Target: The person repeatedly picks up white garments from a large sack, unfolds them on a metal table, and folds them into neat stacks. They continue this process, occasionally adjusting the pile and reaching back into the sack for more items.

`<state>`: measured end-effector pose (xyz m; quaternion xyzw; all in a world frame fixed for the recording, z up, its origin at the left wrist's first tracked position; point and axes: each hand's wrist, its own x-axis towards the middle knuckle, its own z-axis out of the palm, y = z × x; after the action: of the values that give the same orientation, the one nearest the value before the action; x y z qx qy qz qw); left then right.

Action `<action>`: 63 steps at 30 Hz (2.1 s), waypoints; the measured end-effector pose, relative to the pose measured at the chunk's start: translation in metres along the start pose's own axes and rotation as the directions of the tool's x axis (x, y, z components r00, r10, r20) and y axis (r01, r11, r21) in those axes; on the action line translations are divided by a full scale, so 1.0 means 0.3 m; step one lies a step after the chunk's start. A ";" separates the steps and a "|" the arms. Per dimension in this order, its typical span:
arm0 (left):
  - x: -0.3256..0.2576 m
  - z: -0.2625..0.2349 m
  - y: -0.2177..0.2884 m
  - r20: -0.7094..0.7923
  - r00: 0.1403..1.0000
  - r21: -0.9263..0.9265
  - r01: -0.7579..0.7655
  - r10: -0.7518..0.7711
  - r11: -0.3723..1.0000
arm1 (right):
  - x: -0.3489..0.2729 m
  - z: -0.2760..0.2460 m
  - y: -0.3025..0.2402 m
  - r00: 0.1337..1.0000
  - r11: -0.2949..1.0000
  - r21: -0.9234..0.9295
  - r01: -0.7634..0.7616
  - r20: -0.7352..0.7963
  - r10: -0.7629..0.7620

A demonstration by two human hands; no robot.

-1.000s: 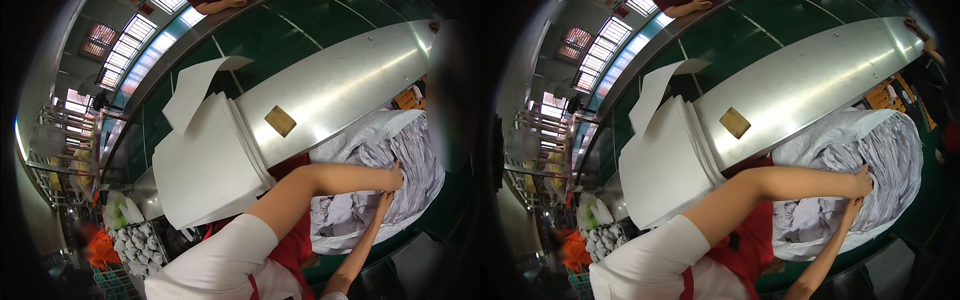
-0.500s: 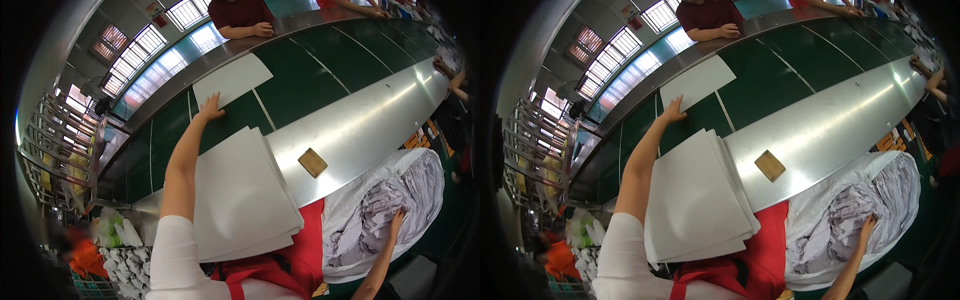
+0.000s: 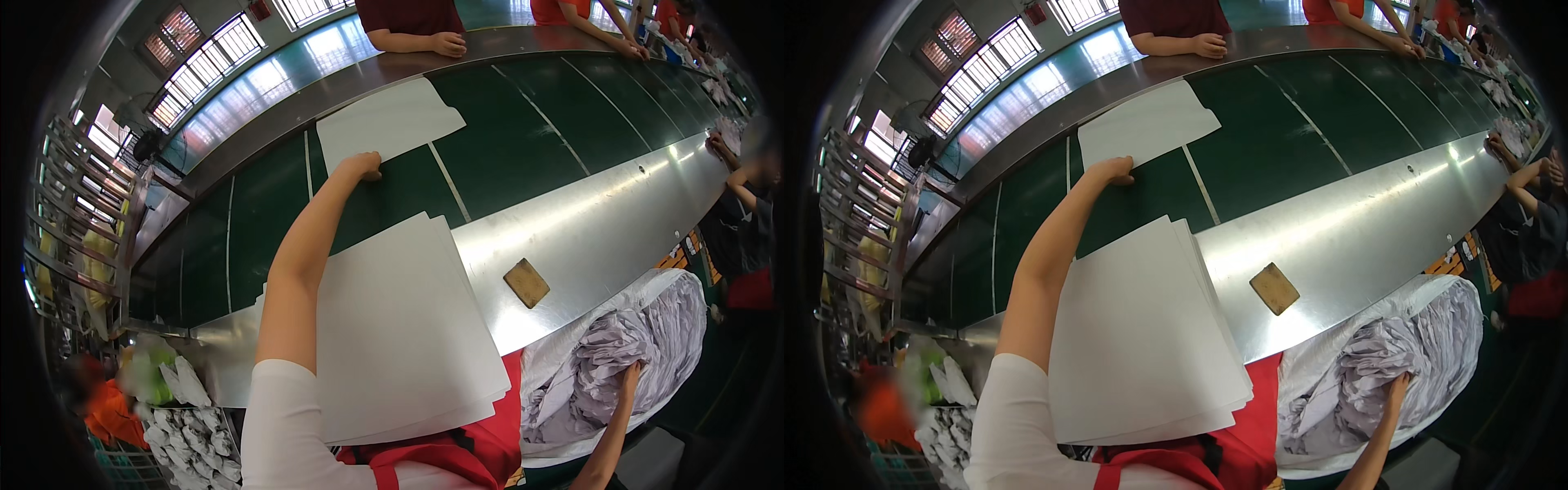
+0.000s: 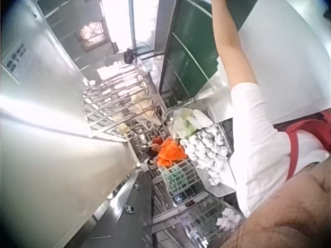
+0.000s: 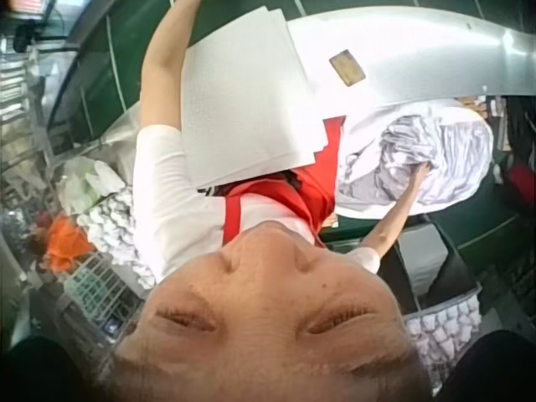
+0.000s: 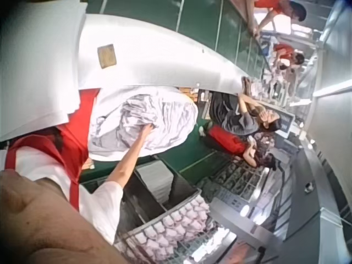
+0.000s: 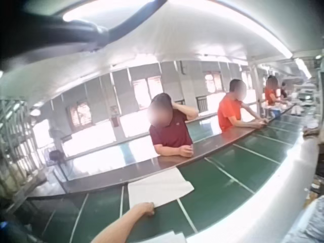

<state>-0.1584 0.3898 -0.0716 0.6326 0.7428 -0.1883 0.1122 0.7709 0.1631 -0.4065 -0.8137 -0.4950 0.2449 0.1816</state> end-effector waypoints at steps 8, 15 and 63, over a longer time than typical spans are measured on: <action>0.029 -0.061 0.099 0.007 1.000 0.014 0.011 -0.011 1.000 | 0.016 0.017 0.178 0.968 0.864 -0.445 0.237 0.038 -0.246; 0.210 0.073 0.012 -0.239 0.967 -0.001 0.092 -0.090 0.996 | -0.072 -0.045 -0.036 0.922 0.729 -0.574 0.373 0.141 -0.361; -1.655 0.083 0.443 0.190 0.906 -0.203 -0.340 0.378 0.918 | -1.275 0.156 -2.008 -0.022 -0.036 0.233 0.972 -0.066 -0.998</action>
<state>0.0569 -0.0492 0.0888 0.7217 0.6087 -0.1726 0.2808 0.1629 0.0911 -0.0368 -0.1760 -0.9069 0.1421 0.3556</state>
